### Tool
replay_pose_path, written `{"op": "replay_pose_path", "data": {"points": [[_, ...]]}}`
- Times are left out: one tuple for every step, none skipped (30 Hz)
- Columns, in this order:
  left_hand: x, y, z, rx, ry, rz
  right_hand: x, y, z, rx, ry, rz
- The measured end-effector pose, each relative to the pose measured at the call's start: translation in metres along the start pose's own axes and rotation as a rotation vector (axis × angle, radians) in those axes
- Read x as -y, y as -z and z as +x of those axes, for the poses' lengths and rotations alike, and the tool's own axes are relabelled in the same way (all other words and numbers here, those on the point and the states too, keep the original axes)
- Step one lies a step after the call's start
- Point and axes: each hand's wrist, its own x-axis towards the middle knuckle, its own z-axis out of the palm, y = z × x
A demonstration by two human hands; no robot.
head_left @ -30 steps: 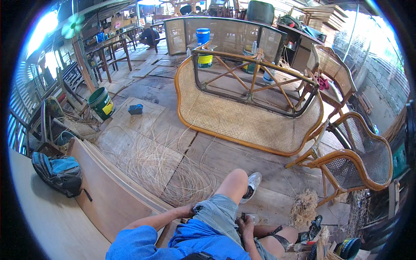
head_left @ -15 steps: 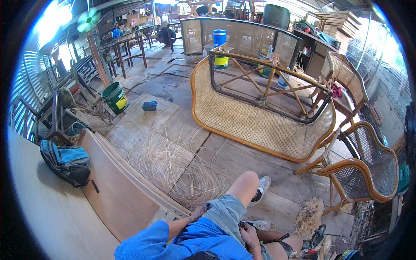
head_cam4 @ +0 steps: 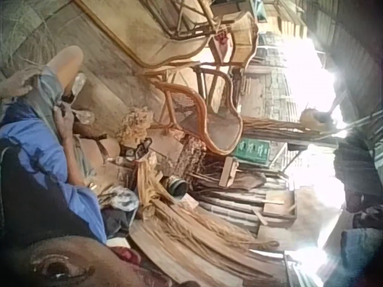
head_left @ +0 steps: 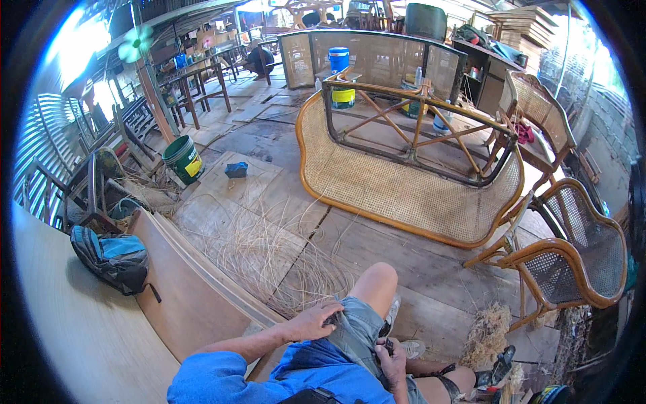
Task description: Shave thin strips of rattan or bamboo using a knife against a leather thigh protector to prepare them for furniture weaving.
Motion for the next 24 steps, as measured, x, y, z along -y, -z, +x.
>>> {"op": "replay_pose_path", "data": {"points": [[-0.002,0.003,0.002,0.004,-0.001,0.005,0.01,0.001,0.003,-0.002,0.049,0.041],[-0.001,0.007,0.002,0.052,0.056,0.011,0.029,0.0,0.006,0.006,0.176,-0.134],[0.0,0.01,0.003,0.1,0.112,0.019,0.029,-0.003,0.01,0.004,0.178,-0.126],[0.003,0.01,0.004,0.102,0.115,0.024,0.027,-0.006,0.013,0.029,0.211,-0.179],[0.008,0.009,0.006,0.059,-0.001,0.135,0.024,-0.009,0.014,0.054,0.245,-0.232],[0.012,0.009,0.006,0.015,-0.117,0.244,0.021,-0.012,0.016,0.055,0.245,-0.226],[0.011,0.009,0.004,0.015,-0.115,0.246,0.018,-0.012,0.018,0.088,0.2,-0.234],[0.011,0.012,0.0,0.106,-0.053,0.248,0.016,-0.012,0.018,0.122,0.154,-0.241],[0.012,0.014,-0.005,0.196,0.009,0.249,0.015,-0.011,0.017,0.124,0.154,-0.24],[0.014,0.013,-0.016,0.195,0.01,0.25,0.017,-0.012,0.016,0.225,0.142,-0.271],[0.016,0.011,-0.033,0.404,0.102,0.271,0.02,-0.013,0.015,0.325,0.13,-0.3],[0.019,0.01,-0.044,0.613,0.195,0.288,0.023,-0.012,0.011,0.433,0.214,-0.337],[0.01,0.016,-0.048,0.614,0.195,0.293,0.025,-0.011,0.008,0.431,0.217,-0.333],[-0.007,0.022,-0.053,0.561,0.196,0.15,0.027,-0.007,0.003,0.482,0.159,-0.32],[-0.016,0.024,-0.054,0.508,0.197,0.006,0.029,-0.005,-0.001,0.532,0.1,-0.306],[-0.009,0.023,-0.055,0.5,0.205,0.008,0.039,-0.004,-0.001,0.564,0.066,-0.364],[0.012,0.019,-0.049,0.481,0.325,-0.015,0.035,-0.004,-0.001,0.568,0.068,-0.364],[0.033,0.015,-0.041,0.465,0.44,-0.037,0.027,-0.005,0.0,0.521,0.02,-0.295],[0.044,0.012,-0.033,0.451,0.552,-0.061,0.02,-0.005,0.001,0.469,-0.03,-0.227],[0.037,0.012,-0.017,0.263,0.634,0.048,0.016,-0.006,0.002,0.467,-0.031,-0.227],[0.029,0.01,0.003,0.072,0.71,0.155,0.014,-0.008,0.003,0.296,-0.04,-0.178],[0.033,0.005,0.013,0.076,0.688,0.101,0.011,-0.012,0.005,0.132,-0.045,-0.124],[0.046,-0.002,0.024,0.082,0.663,0.042,0.004,-0.013,0.009,0.135,-0.045,-0.124],[0.067,-0.007,0.033,0.078,0.67,0.041,-0.006,-0.016,0.014,0.023,-0.034,-0.118]]}}
